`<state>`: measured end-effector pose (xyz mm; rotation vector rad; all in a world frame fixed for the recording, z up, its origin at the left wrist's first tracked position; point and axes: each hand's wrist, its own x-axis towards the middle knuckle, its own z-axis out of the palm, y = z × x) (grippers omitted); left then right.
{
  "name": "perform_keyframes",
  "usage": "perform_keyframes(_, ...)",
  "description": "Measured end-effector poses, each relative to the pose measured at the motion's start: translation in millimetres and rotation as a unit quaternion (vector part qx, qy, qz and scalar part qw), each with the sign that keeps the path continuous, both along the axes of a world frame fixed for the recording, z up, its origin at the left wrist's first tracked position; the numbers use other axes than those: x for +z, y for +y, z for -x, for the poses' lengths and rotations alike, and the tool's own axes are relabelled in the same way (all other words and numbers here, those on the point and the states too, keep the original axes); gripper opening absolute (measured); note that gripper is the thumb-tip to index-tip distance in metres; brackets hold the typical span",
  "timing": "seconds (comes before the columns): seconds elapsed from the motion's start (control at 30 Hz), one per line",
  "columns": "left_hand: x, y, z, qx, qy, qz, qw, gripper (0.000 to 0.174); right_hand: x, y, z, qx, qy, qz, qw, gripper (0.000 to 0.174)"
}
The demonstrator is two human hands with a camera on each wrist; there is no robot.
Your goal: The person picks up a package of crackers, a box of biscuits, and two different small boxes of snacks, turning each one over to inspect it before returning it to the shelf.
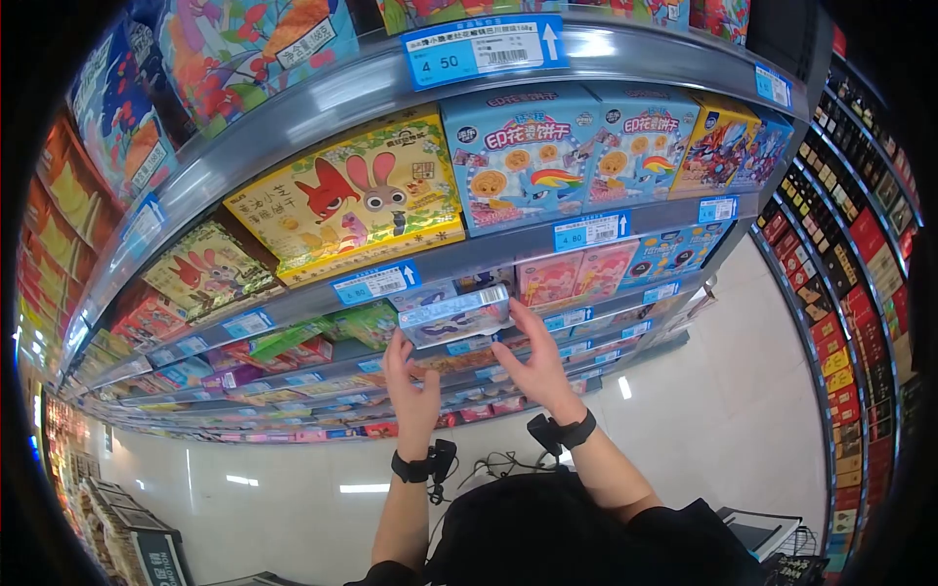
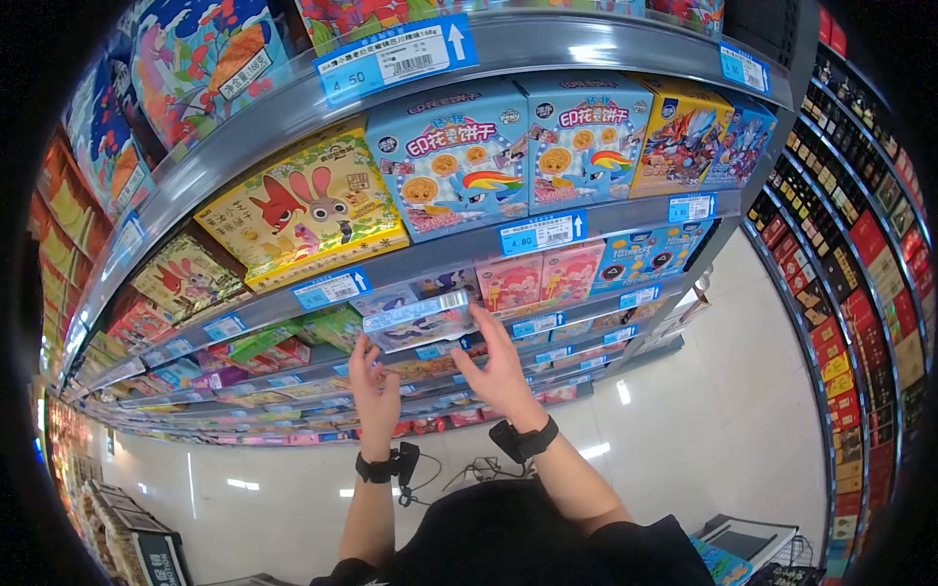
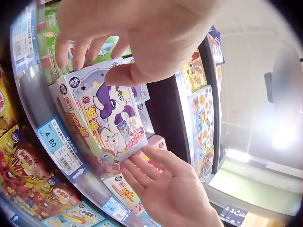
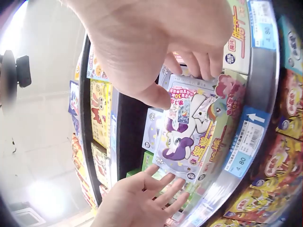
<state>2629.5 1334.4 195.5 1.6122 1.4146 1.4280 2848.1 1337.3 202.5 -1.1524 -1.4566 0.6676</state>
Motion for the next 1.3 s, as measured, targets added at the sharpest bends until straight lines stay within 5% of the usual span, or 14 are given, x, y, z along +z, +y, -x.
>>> perform_keyframes(1.3, 7.9, -4.3, -8.3, -0.009, -0.049, 0.027, 0.998, 0.078, 8.8, -1.0, -0.2, 0.010, 0.038, 0.010, 0.999, 0.069)
